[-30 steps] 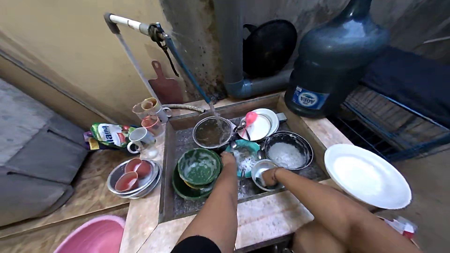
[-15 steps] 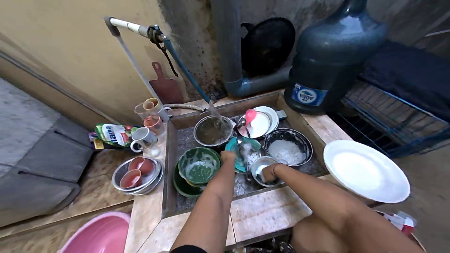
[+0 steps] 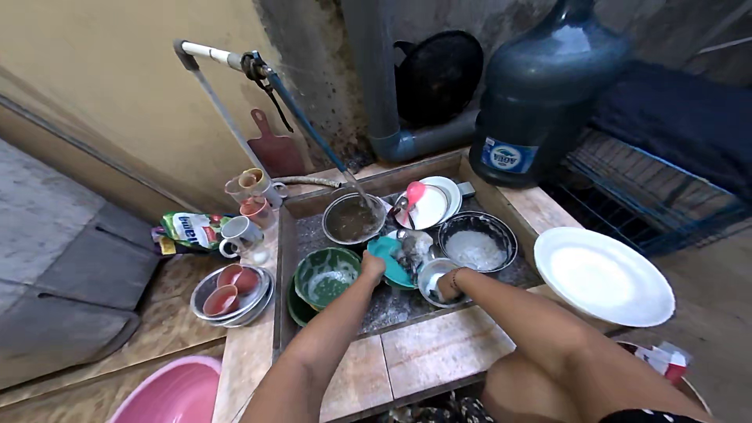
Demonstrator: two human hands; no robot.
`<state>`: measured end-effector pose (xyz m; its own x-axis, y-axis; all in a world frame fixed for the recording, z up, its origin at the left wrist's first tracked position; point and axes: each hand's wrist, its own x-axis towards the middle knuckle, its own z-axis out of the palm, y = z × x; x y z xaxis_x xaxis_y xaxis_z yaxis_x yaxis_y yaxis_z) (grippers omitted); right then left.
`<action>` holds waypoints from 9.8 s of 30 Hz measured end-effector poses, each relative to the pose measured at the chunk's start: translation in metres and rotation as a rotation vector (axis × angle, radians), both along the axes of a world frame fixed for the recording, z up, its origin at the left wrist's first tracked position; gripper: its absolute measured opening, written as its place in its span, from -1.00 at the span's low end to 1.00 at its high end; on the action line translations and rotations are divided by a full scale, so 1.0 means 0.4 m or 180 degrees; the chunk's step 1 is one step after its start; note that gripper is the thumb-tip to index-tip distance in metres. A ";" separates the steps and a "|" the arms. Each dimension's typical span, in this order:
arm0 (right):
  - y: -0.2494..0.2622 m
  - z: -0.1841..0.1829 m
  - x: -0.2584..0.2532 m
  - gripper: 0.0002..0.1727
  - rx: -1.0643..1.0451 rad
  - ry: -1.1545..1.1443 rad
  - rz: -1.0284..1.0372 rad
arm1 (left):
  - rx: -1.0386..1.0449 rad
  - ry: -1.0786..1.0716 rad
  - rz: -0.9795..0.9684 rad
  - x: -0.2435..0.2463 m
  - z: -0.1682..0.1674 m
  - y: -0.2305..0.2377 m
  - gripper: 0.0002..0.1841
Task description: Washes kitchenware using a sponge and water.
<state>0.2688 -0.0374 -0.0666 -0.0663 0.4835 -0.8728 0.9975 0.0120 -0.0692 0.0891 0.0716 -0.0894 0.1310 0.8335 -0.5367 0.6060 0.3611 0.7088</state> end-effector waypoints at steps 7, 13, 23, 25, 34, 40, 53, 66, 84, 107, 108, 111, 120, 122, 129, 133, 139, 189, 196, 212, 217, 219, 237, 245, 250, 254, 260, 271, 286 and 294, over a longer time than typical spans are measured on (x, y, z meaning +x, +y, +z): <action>0.000 0.002 -0.008 -0.47 0.0038 -0.0143 -0.0036 | -0.0061 0.0116 -0.0665 -0.074 0.156 -0.039 -0.31; 0.006 -0.007 -0.015 -0.47 0.0011 -0.0122 -0.0024 | 0.0936 0.1039 -0.1897 -0.047 0.338 0.060 -0.55; -0.008 0.001 -0.041 -0.56 0.0355 0.0021 0.0231 | 0.0557 -0.1631 0.0377 0.091 0.211 0.410 -0.49; -0.009 -0.014 -0.033 -0.58 0.0315 0.0064 0.0249 | 0.0400 -0.1909 0.0651 0.105 0.209 0.424 -0.54; 0.006 0.056 -0.033 -0.56 0.0372 0.0152 0.0322 | -0.0151 -0.1468 0.0446 0.100 0.276 0.352 -0.45; 0.013 0.070 -0.047 -0.56 0.0526 0.0181 0.0236 | 0.0325 -0.0907 -0.0344 0.123 0.235 0.310 -0.29; 0.020 0.056 -0.021 -0.56 0.0508 0.0301 0.0320 | 0.0937 0.0407 -0.0325 0.163 0.212 0.299 -0.56; -0.008 0.233 -0.013 -0.61 0.1046 0.0638 -0.0106 | -0.0356 -0.2256 0.1372 0.018 0.258 0.185 -0.21; 0.070 0.083 -0.107 -0.40 0.3168 0.1787 -0.0424 | 0.0578 -0.2391 0.0929 -0.025 0.172 -0.107 -0.36; 0.118 0.097 -0.108 -0.51 0.3637 0.1472 -0.1018 | 0.0571 -0.2250 0.0319 0.002 0.161 -0.129 -0.40; 0.093 0.100 -0.134 -0.49 0.3442 0.1767 -0.0831 | 0.0592 -0.2212 0.0333 0.006 0.158 -0.129 -0.40; 0.052 0.074 -0.094 -0.50 0.3176 0.1856 -0.0010 | 0.0736 -0.2131 0.0451 -0.046 0.181 -0.089 -0.37; 0.060 0.077 -0.089 -0.45 0.3277 0.1863 -0.0183 | 0.0779 -0.2067 0.0410 -0.043 0.188 -0.076 -0.38; 0.100 0.078 -0.045 -0.37 0.3592 0.1223 -0.0704 | 0.0671 -0.2089 0.0359 -0.048 0.194 -0.086 -0.39; 0.051 0.060 -0.093 -0.45 0.3272 0.2018 0.0069 | 0.0694 -0.2173 0.0376 -0.048 0.193 -0.068 -0.40; 0.104 0.106 -0.002 -0.37 0.3746 0.0918 -0.0564 | 0.0249 -0.2136 -0.0152 -0.101 0.240 -0.053 -0.37; 0.113 0.161 -0.159 -0.49 0.4733 0.2799 0.0181 | 0.0415 -0.1406 -0.2027 -0.089 0.282 -0.074 -0.62; 0.093 0.233 -0.027 -0.44 0.4144 0.3474 -0.3978 | -0.0138 -0.3529 0.1633 -0.083 0.169 0.000 -0.35; 0.081 0.159 -0.085 -0.36 0.5317 0.2089 -0.2562 | 0.0696 -0.3362 0.2260 -0.054 0.321 -0.050 -0.34; 0.081 0.234 -0.191 -0.56 0.5300 0.2573 -0.1771 | 0.1943 -0.2170 0.0523 0.011 0.282 -0.169 -0.44; 0.110 0.259 -0.138 -0.50 0.4671 0.2387 -0.2584 | 0.2043 -0.1669 -0.0193 0.001 0.292 -0.197 -0.47; 0.086 0.221 -0.181 -0.37 0.4830 0.2538 -0.2468 | 0.2000 -0.1747 0.0259 0.012 0.283 -0.171 -0.45; 0.018 0.119 -0.203 -0.50 0.4661 0.2151 -0.1704 | 0.0817 -0.2811 0.1682 -0.066 0.268 -0.084 -0.42; 0.107 0.191 -0.151 -0.61 0.4325 0.2331 -0.1538 | 0.0555 -0.2389 0.0741 -0.061 0.242 -0.121 -0.46; 0.029 0.154 -0.269 -0.57 0.4235 0.1961 -0.0241 | 0.0556 -0.1928 0.1502 -0.047 0.259 -0.098 -0.42; 0.060 0.163 -0.248 -0.45 0.4345 0.1832 -0.0533 | 0.0879 -0.1989 0.1041 -0.043 0.253 -0.126 -0.48; 0.130 0.181 -0.119 -0.54 0.3356 0.2606 -0.3287 | 0.1969 -0.1165 -0.0548 -0.050 0.286 -0.218 -0.46; 0.036 0.221 -0.271 -0.50 0.1727 0.4760 -0.5615 | 0.3746 -0.0974 -0.0593 0.005 0.225 -0.148 -0.58; 0.034 0.231 -0.091 -0.45 0.2838 0.4877 -0.5231 | 0.3412 -0.1327 -0.2031 -0.019 0.298 -0.260 -0.62; -0.017 0.389 -0.193 -0.54 0.2386 0.4973 -0.5506 | 0.4365 -0.1423 -0.1310 0.067 0.299 -0.184 -0.60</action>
<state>0.1917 -0.0441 0.0888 0.4034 0.8503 -0.3379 -0.5941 -0.0374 -0.8035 0.1161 -0.0020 0.0303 0.4128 0.5074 0.7564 0.1449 -0.8564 0.4955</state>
